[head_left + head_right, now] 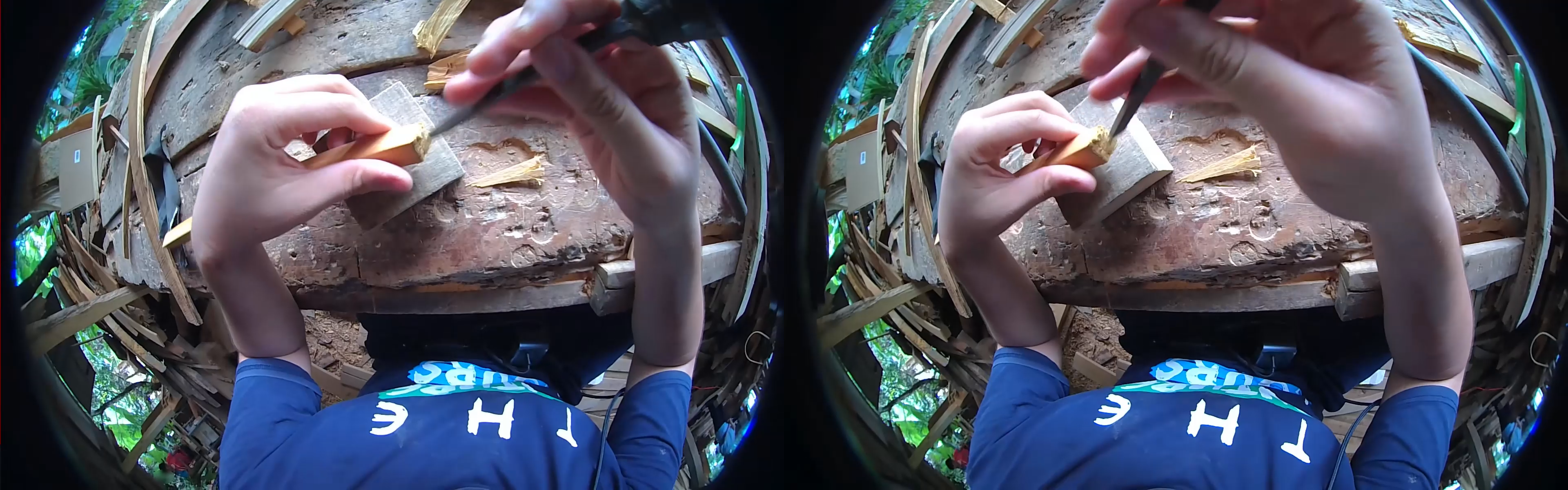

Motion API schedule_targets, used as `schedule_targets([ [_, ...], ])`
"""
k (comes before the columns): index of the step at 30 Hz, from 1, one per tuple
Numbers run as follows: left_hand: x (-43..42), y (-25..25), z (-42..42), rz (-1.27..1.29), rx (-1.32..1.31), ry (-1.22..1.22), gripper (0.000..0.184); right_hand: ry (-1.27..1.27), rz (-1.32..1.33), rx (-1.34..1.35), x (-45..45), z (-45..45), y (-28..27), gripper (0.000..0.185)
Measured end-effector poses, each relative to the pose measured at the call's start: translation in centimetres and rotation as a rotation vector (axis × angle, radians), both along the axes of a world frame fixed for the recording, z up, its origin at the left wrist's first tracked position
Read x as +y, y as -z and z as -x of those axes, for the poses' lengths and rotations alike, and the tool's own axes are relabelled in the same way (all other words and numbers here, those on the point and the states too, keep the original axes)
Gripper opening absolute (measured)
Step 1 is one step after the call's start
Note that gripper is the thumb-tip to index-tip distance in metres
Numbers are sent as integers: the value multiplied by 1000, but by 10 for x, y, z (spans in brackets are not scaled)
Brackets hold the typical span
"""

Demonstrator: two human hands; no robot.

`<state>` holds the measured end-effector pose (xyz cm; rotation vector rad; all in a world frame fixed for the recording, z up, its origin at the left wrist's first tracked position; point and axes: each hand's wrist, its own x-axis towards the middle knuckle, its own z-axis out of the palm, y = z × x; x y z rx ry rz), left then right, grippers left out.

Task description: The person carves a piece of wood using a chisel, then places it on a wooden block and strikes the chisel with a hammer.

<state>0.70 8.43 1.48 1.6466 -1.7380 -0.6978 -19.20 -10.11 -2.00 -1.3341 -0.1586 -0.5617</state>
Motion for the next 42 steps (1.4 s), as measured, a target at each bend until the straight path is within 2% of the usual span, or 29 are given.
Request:
schedule_targets([
  [1, 0, 2, -2, 55, -20, 24, 39, 45, 142, 8, -4, 2, -2, 12],
  [2, 2, -2, 3, 58, -21, 21, 39, 94, 278, 12, -8, 4, -3, 12],
  [4, 1, -13, 20, -111, 125, -79, 42, 58, 82, -105, -1, 2, -1, 12],
  [6, -5, -6, 21, -58, 79, -69, 42, 26, -17, -129, 3, 6, -10, 12],
  [7, -8, -3, 16, 104, -38, -29, 41, 16, -134, -41, 10, 11, -21, 12],
  [8, -9, -1, 13, 267, -154, 11, 40, 28, -100, -31, 11, 9, -17, 12],
  [11, -4, 1, 13, 160, -126, 13, 36, 56, -20, -57, 5, 7, -2, 14],
  [17, -3, 1, 18, 162, -90, 33, 28, 205, 60, 120, 23, 7, -30, 16],
  [20, -2, 1, 20, 159, -77, 18, 26, 74, 15, 9, 13, 6, -9, 15],
  [26, -2, 3, 18, 184, -90, 48, 23, 67, 36, -73, 13, 3, -10, 12],
  [29, -3, 2, 19, 166, -70, 38, 22, 89, 139, 12, 10, 2, -12, 13],
  [32, -3, 0, 19, 169, -83, 38, 21, 80, 369, -24, 5, 3, -15, 13],
  [35, -2, 2, 18, 164, -95, 41, 20, 55, 200, -67, 12, 2, -11, 13],
  [38, -2, 1, 18, 167, -103, 38, 21, 91, 189, 5, 12, 4, -12, 12],
  [41, 0, -2, 15, 163, -137, 63, 26, 121, 361, -5, 7, 7, -11, 14],
  [42, 2, -1, 13, 150, -141, 67, 29, 79, 399, 65, 7, 9, -8, 15],
])
